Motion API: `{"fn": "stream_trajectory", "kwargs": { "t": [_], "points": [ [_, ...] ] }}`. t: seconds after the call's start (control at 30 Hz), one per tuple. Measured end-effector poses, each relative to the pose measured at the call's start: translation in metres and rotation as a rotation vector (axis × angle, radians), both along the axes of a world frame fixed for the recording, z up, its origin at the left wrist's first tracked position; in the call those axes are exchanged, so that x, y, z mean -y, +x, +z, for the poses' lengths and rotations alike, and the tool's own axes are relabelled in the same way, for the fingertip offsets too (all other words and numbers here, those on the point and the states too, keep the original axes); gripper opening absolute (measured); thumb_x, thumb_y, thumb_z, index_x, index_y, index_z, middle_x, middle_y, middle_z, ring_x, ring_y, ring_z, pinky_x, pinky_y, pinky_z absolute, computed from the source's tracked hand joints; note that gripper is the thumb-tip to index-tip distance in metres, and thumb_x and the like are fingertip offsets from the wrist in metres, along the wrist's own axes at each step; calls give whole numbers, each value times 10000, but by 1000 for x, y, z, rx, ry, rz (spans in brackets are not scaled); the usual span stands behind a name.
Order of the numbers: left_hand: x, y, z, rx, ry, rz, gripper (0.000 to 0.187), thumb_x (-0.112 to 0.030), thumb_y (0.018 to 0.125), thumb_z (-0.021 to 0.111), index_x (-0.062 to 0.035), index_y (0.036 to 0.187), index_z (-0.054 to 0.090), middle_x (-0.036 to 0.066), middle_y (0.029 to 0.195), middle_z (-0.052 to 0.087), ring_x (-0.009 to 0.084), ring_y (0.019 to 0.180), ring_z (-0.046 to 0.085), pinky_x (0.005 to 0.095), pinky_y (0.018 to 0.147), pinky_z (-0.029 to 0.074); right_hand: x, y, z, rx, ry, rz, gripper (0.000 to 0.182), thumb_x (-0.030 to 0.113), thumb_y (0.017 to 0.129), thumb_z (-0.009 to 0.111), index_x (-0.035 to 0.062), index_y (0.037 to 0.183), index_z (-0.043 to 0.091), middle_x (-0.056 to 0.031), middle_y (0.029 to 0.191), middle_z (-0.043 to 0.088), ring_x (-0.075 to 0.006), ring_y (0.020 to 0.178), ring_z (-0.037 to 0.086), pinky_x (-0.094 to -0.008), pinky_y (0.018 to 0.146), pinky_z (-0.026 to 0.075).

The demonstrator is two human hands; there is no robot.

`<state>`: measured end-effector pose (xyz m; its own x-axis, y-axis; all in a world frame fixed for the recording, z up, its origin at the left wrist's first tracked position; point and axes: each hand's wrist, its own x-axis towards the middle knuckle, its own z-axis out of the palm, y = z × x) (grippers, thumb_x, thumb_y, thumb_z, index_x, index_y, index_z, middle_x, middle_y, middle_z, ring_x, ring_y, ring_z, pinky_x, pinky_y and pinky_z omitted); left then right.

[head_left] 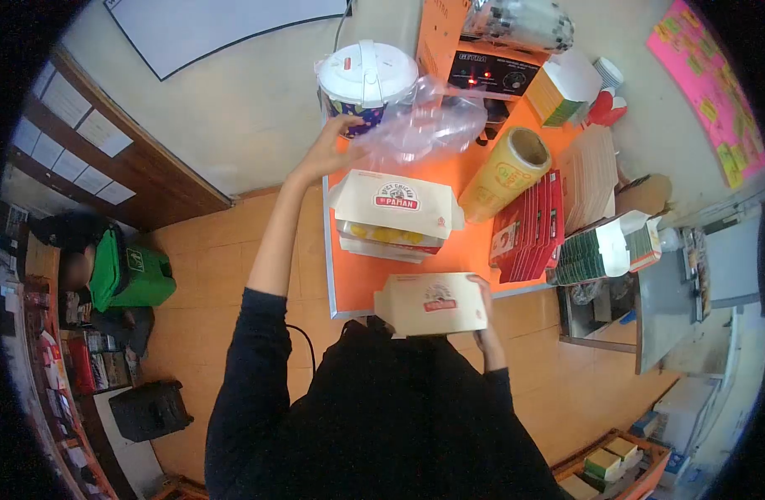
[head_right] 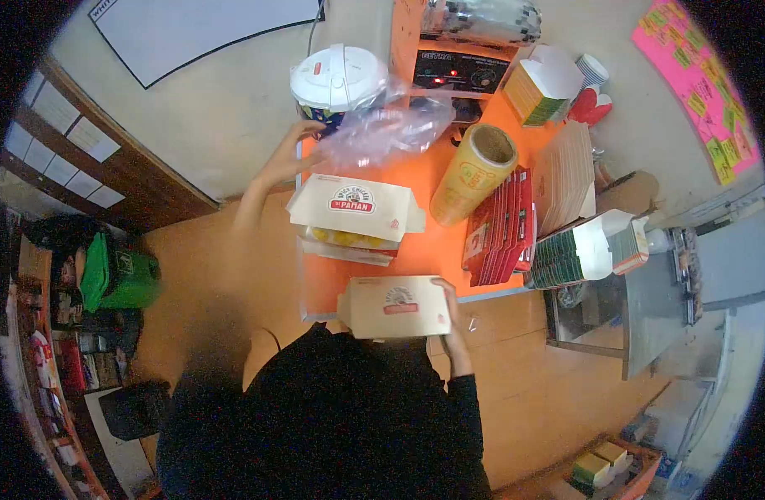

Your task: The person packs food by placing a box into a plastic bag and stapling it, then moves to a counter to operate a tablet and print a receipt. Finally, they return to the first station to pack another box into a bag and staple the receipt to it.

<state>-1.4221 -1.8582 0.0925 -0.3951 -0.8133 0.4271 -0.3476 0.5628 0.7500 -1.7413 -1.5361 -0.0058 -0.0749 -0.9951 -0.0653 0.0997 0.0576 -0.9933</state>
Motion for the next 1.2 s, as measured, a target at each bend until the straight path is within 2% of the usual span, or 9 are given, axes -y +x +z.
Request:
{"fn": "stream_trajectory", "kwargs": {
  "t": [0.1,0.23,0.37,0.53,0.63,0.8,1.0,1.1,1.2],
  "points": [
    [-31,34,-27,-293,390,123,499,-312,895,599,-78,1312,459,116,1316,481,221,1248,431,347,1054,325,19,19,-30,-58,-33,79,520,209,828,595,109,1304,412,-98,1321,401,-231,1250,396,-347,1041,339],
    [-63,96,-174,-497,628,603,352,-369,951,464,-57,1067,581,73,957,608,185,864,605,296,710,476,43,45,-92,-192,-198,96,501,76,857,592,98,1317,394,-113,1333,399,-249,1249,401,-361,1042,345],
    [-142,81,-262,-411,946,514,363,-373,968,419,-60,1062,575,67,893,598,161,680,556,279,598,453,46,61,-99,-83,-294,92,534,136,875,606,81,1351,372,-141,1355,381,-268,1276,368,-388,1061,317],
    [-187,13,-192,-572,1092,359,560,-533,963,348,-117,1333,411,73,1136,524,168,897,538,311,756,467,41,44,-86,-883,-129,62,732,190,861,635,95,1464,231,-200,1405,323,-360,1314,292,-463,1078,260],
    [-186,9,-284,-714,993,409,595,-581,954,317,-157,1364,392,37,1157,511,152,1018,482,302,811,450,46,32,-81,-909,-143,210,859,237,838,660,116,1500,125,-232,1427,283,-414,1315,260,-490,1076,242],
    [-196,15,-253,-689,1187,365,717,-707,883,311,-266,1449,299,29,1277,407,204,1067,404,470,836,435,54,-5,-78,-507,-36,490,873,261,835,630,148,1510,88,-186,1459,274,-364,1315,309,-486,1071,267],
    [-179,17,-228,-673,1155,359,827,-803,817,278,-329,1490,194,43,1459,237,270,1130,372,624,858,381,103,18,-83,358,305,187,516,258,928,464,102,1404,338,-120,1236,523,-251,1105,525,-317,906,442],
    [-173,15,-219,-694,1171,294,854,-801,821,280,-285,1497,199,54,1508,225,277,1208,361,625,915,349,122,50,-44,290,552,-8,383,239,949,411,58,1283,465,-81,1079,603,-200,976,572,-307,828,471],
    [-165,7,-215,-694,1220,277,857,-771,848,285,-207,1491,232,70,1481,318,264,1284,357,547,1000,321,135,35,-106,91,612,38,365,230,956,409,36,1254,491,-80,1068,617,-192,957,572,-335,794,480]
  ]
}}
